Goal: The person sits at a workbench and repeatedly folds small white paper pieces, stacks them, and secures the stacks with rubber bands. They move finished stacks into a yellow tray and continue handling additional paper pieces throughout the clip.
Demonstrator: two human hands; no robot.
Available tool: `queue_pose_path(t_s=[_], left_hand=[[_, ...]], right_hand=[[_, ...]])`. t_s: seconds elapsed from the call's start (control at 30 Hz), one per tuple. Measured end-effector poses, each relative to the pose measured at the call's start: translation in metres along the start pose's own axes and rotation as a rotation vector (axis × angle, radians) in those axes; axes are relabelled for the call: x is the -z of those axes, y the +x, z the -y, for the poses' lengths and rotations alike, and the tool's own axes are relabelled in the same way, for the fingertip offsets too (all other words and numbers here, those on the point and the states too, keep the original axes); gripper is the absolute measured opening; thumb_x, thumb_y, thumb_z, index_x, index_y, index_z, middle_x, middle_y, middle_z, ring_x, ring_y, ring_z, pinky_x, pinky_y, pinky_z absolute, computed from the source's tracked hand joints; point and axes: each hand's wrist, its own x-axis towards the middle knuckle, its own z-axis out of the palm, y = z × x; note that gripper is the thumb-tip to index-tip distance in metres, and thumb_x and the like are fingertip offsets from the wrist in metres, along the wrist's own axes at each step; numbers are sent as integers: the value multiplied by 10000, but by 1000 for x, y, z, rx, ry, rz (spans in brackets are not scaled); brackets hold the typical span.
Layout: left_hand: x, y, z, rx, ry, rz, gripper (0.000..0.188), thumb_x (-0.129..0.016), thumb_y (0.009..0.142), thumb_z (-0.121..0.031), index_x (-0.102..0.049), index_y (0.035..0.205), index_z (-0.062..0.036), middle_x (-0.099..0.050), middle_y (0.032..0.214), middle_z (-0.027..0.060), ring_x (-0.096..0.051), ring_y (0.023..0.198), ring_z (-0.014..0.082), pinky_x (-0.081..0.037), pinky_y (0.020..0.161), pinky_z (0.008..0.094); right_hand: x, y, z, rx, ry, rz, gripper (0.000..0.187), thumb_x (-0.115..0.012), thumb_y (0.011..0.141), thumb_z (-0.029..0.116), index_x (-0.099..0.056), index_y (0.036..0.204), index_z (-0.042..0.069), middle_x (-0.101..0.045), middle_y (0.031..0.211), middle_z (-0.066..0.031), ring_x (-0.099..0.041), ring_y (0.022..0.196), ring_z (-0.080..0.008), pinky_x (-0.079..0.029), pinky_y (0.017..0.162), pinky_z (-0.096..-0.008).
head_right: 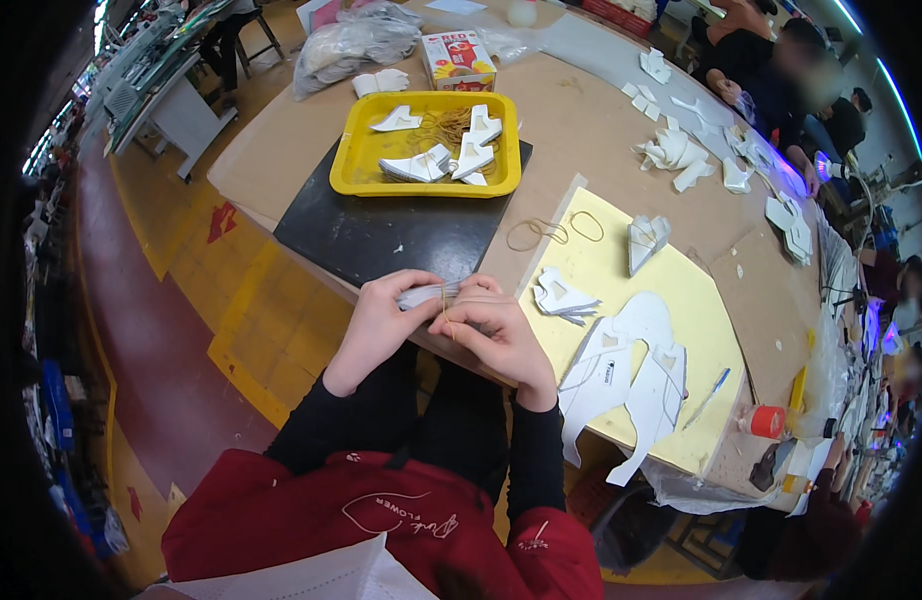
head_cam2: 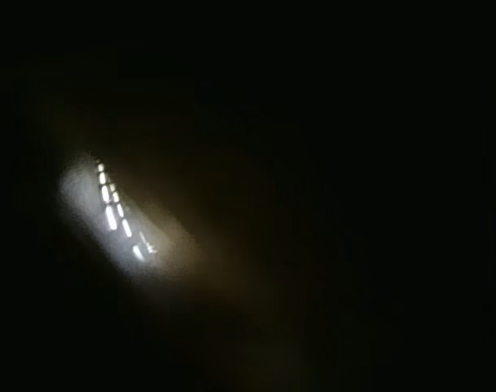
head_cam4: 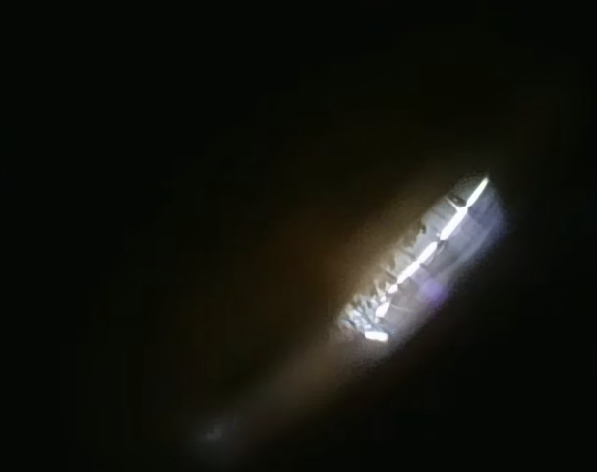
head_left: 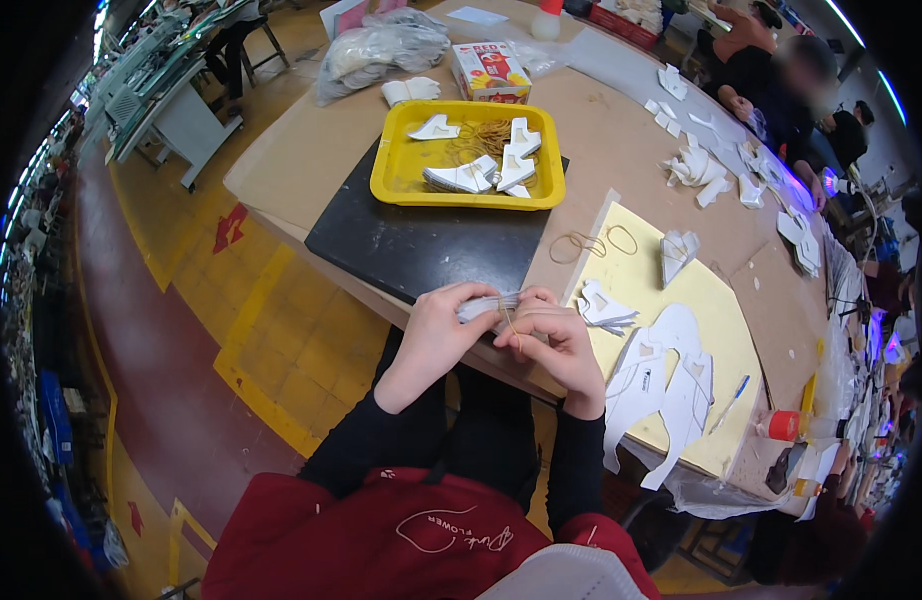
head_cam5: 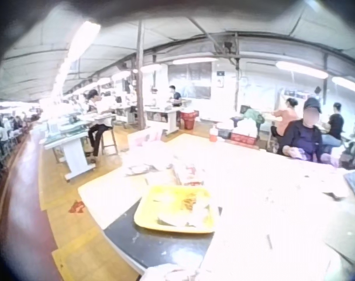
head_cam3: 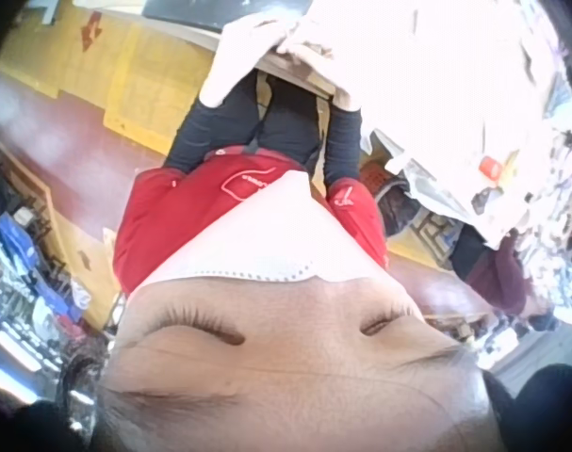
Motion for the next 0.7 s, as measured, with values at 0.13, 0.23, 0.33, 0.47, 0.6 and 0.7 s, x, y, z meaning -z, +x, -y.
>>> queue_pose_path(t_s=[0.13, 0.23, 0.33, 0.47, 0.6, 0.7], left_hand=[[-3, 0, 6, 84, -247, -128, 246, -718, 863, -84, -691, 1079, 30, -715, 928, 81, -657, 829, 118, -517, 754, 260], [-2, 0, 11, 108, -543, -155, 262, -712, 880, -52, -667, 1123, 36, -695, 972, 32, -625, 853, 76, -497, 767, 227], [-2, -3, 12, 96, -732, -120, 305, -706, 892, -37, -633, 1181, 29, -678, 1033, 33, -614, 899, 75, -486, 806, 221], [-11, -2, 16, 17, -832, -190, 295, -708, 892, -37, -628, 1170, 22, -666, 1060, 35, -617, 932, 89, -492, 844, 233], [-12, 1, 12, -59, -803, -179, 264, -697, 898, -28, -627, 1150, 7, -649, 1083, 29, -613, 975, 100, -492, 883, 244], [-11, 0, 8, -36, -702, -160, 235, -688, 897, -13, -636, 1126, 5, -648, 1059, 20, -610, 986, 101, -496, 879, 250]], right_hand=[[5, 0, -3, 122, -223, -88, 218, -595, 874, 119, -647, 687, 21, -616, 660, -45, -555, 633, -159, -379, 900, -352], [-2, -4, -5, -169, 105, -407, 294, -545, 892, 113, -581, 614, 25, -545, 602, -38, -483, 582, -150, -380, 863, -339], [10, -8, -18, -213, 788, -441, 301, -491, 929, 127, -559, 651, 34, -452, 595, -18, -376, 556, -137, -402, 734, -280], [5, 1, -15, -400, 1453, -461, 190, -475, 963, 76, -612, 1056, -16, -633, 902, -86, -484, 613, -152, -488, 650, -260], [11, -2, -19, -498, 1539, -406, 453, -513, 949, -43, -479, 1399, -2, -574, 1356, -173, -664, 803, -110, -541, 598, -200], [6, -3, -20, -419, 1219, -350, 466, -596, 925, -9, -500, 1381, -7, -581, 1343, -151, -681, 810, -103, -519, 554, -173]])
